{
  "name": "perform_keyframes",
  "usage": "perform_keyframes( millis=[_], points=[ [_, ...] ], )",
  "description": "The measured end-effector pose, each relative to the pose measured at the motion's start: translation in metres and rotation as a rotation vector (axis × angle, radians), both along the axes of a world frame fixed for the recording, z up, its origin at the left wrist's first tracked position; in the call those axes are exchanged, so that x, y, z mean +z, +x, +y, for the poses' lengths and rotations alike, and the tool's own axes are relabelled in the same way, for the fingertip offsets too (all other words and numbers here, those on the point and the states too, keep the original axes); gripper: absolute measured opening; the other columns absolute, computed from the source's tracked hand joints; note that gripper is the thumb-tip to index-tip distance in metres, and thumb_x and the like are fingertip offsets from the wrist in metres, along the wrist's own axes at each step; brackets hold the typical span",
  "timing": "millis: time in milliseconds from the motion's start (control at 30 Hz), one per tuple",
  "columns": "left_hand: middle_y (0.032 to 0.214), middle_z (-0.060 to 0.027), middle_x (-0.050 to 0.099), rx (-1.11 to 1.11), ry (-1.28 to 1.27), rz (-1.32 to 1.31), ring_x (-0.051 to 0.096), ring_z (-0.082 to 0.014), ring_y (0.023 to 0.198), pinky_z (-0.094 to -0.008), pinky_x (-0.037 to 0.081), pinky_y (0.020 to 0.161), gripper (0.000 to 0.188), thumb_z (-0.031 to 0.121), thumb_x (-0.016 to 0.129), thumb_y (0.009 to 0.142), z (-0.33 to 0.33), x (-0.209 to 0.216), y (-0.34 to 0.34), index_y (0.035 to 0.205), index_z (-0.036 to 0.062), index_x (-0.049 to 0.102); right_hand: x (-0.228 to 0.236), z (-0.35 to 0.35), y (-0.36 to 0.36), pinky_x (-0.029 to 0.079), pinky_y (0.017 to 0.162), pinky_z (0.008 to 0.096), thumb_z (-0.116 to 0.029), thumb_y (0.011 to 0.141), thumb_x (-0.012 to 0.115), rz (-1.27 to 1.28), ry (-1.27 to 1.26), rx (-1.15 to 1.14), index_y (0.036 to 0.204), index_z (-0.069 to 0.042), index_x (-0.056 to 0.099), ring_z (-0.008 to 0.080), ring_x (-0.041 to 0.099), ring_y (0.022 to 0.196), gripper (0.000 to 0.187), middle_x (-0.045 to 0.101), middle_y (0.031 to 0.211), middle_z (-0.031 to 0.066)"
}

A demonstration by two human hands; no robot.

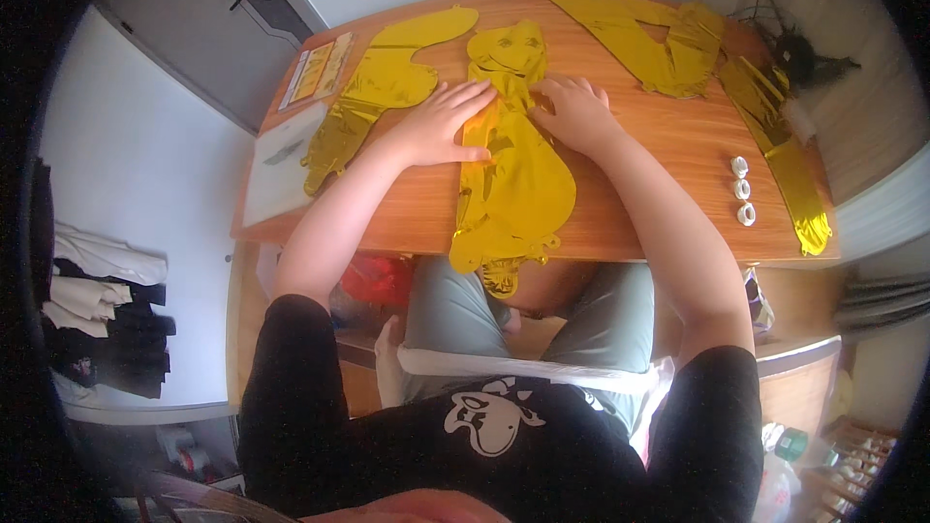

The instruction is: Folding a gold foil balloon and placing it into a plastic packaging sleeve with an instruction card.

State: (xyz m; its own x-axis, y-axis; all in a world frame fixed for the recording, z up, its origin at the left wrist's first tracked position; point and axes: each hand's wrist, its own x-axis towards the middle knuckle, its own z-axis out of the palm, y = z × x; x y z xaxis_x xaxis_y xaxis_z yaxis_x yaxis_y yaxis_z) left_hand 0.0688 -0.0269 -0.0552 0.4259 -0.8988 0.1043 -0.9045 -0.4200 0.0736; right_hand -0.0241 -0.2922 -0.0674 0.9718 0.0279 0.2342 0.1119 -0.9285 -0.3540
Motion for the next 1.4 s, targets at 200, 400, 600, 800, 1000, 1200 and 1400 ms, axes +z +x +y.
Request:
perform_keyframes(
  millis=[200, 400, 600, 800, 1000, 1200, 1400],
  points=[
    [0.171, -0.0179, 0.023, 0.005, 0.036, 0.002, 0.021, -0.0382, 0.158, -0.0559, 0.015, 0.129, 0.11, 0.076, 0.064, 0.086, -0.004, -0.004, 0.0, 0.165, 0.0107, 0.025, 0.006, -0.006, 0.002, 0.038, 0.107, 0.0532, -0.043, 0.091, 0.071, 0.022, 0.06, 0.026, 0.129, -0.016, 0.07, 0.0295, 0.055, 0.129, 0.047, 0.067, 0.131, 0.0045],
    [0.171, -0.0152, 0.025, 0.01, 0.037, -0.04, 0.02, -0.0324, 0.159, -0.0548, 0.015, 0.129, 0.117, 0.087, 0.056, 0.082, -0.003, -0.008, 0.005, 0.165, 0.0108, 0.025, 0.019, 0.001, -0.003, 0.049, 0.094, 0.0481, -0.033, 0.086, 0.077, -0.142, 0.1, 0.033, 0.117, -0.013, 0.074, 0.0314, 0.065, 0.11, 0.037, 0.072, 0.111, 0.0062],
    [0.17, -0.013, 0.028, 0.012, 0.009, -0.036, 0.023, -0.033, 0.158, -0.0532, 0.017, 0.129, 0.108, 0.074, 0.065, 0.085, 0.0, -0.01, 0.003, 0.165, 0.0128, 0.026, 0.043, 0.038, -0.026, 0.052, 0.091, 0.0439, -0.009, 0.082, 0.075, -0.067, 0.048, 0.728, 0.108, -0.006, 0.074, 0.0329, 0.066, 0.103, 0.025, 0.071, 0.11, 0.0106],
    [0.17, -0.011, 0.029, -0.005, 0.022, -0.049, 0.023, -0.0324, 0.158, -0.0512, 0.017, 0.129, 0.103, 0.068, 0.067, 0.087, 0.001, -0.011, 0.004, 0.166, 0.0146, 0.026, 0.034, 0.067, -0.047, 0.052, 0.089, 0.0421, -0.011, 0.081, 0.074, -0.148, -0.184, 0.779, 0.118, -0.011, 0.072, 0.0307, 0.065, 0.097, 0.037, 0.068, 0.108, 0.0076],
    [0.171, -0.0108, 0.029, 0.004, -0.03, -0.008, 0.024, -0.0326, 0.158, -0.0503, 0.018, 0.129, 0.093, 0.052, 0.071, 0.091, 0.0, -0.011, 0.002, 0.165, 0.0166, 0.029, 0.032, 0.068, -0.051, 0.051, 0.093, 0.0403, -0.017, 0.081, 0.074, -0.275, -0.265, 0.8, 0.12, -0.012, 0.073, 0.0247, 0.064, 0.106, 0.038, 0.068, 0.113, 0.0045],
    [0.171, -0.0103, 0.029, -0.004, -0.018, -0.009, 0.023, -0.0324, 0.158, -0.0503, 0.016, 0.129, 0.081, 0.054, 0.06, 0.099, 0.0, -0.008, 0.007, 0.165, 0.0178, 0.029, 0.025, 0.067, -0.053, 0.047, 0.104, 0.0387, -0.017, 0.083, 0.072, -0.327, -0.284, 0.85, 0.121, -0.014, 0.073, 0.0204, 0.062, 0.121, 0.038, 0.069, 0.129, 0.0016],
    [0.171, -0.0095, 0.029, -0.001, -0.041, 0.194, 0.023, -0.0309, 0.159, -0.0477, 0.016, 0.129, 0.069, 0.053, 0.045, 0.108, -0.004, -0.004, 0.02, 0.165, 0.0179, 0.03, 0.023, 0.067, -0.056, 0.046, 0.105, 0.0388, -0.017, 0.085, 0.07, -0.302, -0.269, 0.848, 0.121, -0.015, 0.073, 0.0201, 0.063, 0.12, 0.036, 0.07, 0.13, 0.0011]
  ],
)
